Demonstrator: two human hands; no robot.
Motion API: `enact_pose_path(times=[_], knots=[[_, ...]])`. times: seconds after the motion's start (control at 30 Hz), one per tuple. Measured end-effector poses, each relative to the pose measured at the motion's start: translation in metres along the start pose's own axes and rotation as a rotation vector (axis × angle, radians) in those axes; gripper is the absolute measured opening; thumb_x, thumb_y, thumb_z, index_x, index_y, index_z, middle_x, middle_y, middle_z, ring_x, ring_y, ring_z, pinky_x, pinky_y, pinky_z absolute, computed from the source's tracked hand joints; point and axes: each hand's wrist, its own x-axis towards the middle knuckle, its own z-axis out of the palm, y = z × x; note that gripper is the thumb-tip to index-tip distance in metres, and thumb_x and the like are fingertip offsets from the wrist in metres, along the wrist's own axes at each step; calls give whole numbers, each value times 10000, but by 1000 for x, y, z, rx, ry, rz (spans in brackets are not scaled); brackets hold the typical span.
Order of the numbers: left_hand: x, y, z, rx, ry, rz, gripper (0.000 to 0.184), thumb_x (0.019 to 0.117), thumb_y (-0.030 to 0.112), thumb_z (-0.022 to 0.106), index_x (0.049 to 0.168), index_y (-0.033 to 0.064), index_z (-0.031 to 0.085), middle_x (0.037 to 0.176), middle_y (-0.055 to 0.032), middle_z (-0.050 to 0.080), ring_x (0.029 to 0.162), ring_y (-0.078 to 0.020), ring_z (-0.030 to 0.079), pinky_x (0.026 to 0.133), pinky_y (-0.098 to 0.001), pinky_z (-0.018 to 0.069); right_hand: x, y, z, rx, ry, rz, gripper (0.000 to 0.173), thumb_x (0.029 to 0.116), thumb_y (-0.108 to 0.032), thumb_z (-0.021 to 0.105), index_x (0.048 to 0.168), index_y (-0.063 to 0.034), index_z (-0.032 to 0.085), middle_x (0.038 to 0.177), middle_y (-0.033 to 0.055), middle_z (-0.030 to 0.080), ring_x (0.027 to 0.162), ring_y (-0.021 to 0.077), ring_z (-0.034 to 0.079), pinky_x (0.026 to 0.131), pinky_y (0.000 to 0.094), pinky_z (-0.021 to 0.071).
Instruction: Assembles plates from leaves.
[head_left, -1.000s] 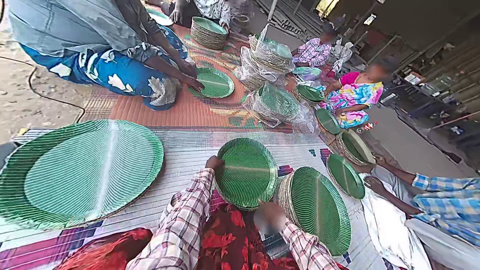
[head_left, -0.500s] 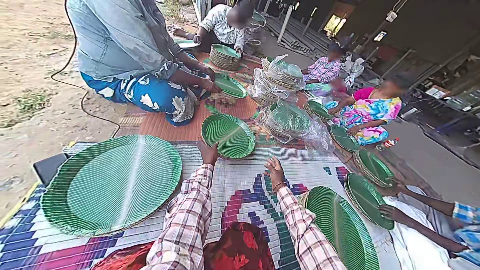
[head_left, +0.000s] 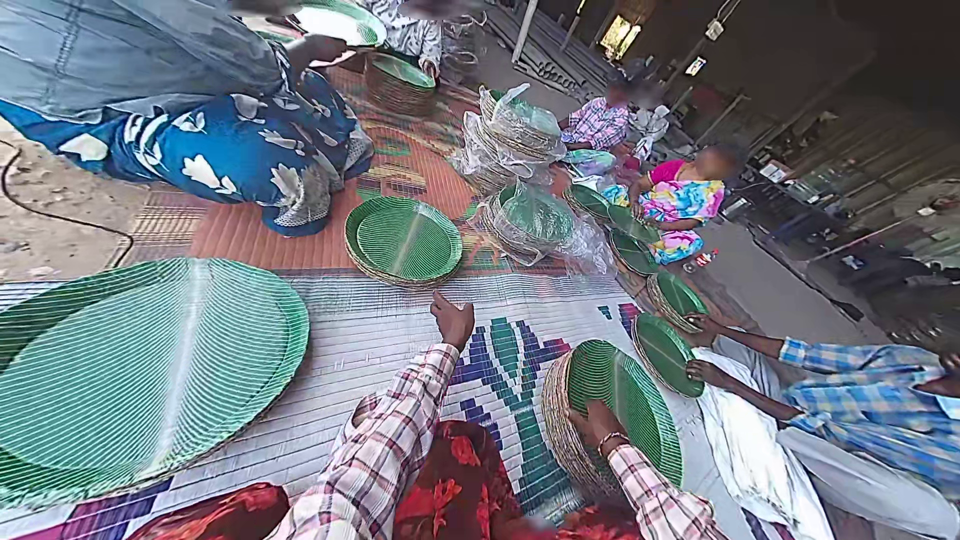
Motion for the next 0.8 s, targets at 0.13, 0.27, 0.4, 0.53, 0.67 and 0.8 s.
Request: enact_pose_path(times=[0.13,0.27,0.4,0.53,0.67,0.8], knots=[[-23,11,14,22,-67,34,918,982,179,671,1636,-5,55,1634,-338,213,1434,-483,413,1130,-550,428,-5,-1,11,-55,-145,-74,437,1104,-282,491,1364,51,606,1409,288,591,1347,408,561,1130,552,421],[-32,18,18,41,-121,88,843,996,182,652,1632,-4,131,1638,-328,208,1446,-472,395,1138,-545,417,-12,-20,4,-130,-140,17,361,1075,-138,470,1370,22,606,1406,250,612,1326,391,589,1073,560,473],[-29,17,17,128,-192,157,643,1023,198,605,1567,-15,335,1591,-323,317,1429,-467,415,1140,-567,399,-12,-22,-2,-65,-67,50,321,1064,-175,538,1299,22,633,1322,261,654,1263,409,624,1016,576,495],[-32,9,22,163,-423,204,565,1074,302,550,1513,-30,422,1510,-316,452,1402,-438,467,1148,-552,394,-21,-28,-3,16,136,-106,338,1047,-167,589,1311,39,637,1319,249,654,1225,405,640,1031,566,483],[-42,1,29,42,-692,62,737,1079,521,454,1604,40,264,1506,-296,479,1291,-422,576,1034,-565,492,-33,-55,7,83,415,-514,291,1032,-136,603,1182,98,690,1194,283,693,1116,434,688,989,565,517],[-39,0,20,-79,-652,-88,527,1118,336,446,1548,53,338,1326,-266,571,1026,-340,657,833,-490,560,-29,-72,22,143,367,-834,329,1035,-222,610,1151,60,732,1151,244,730,1095,407,710,967,557,539]])
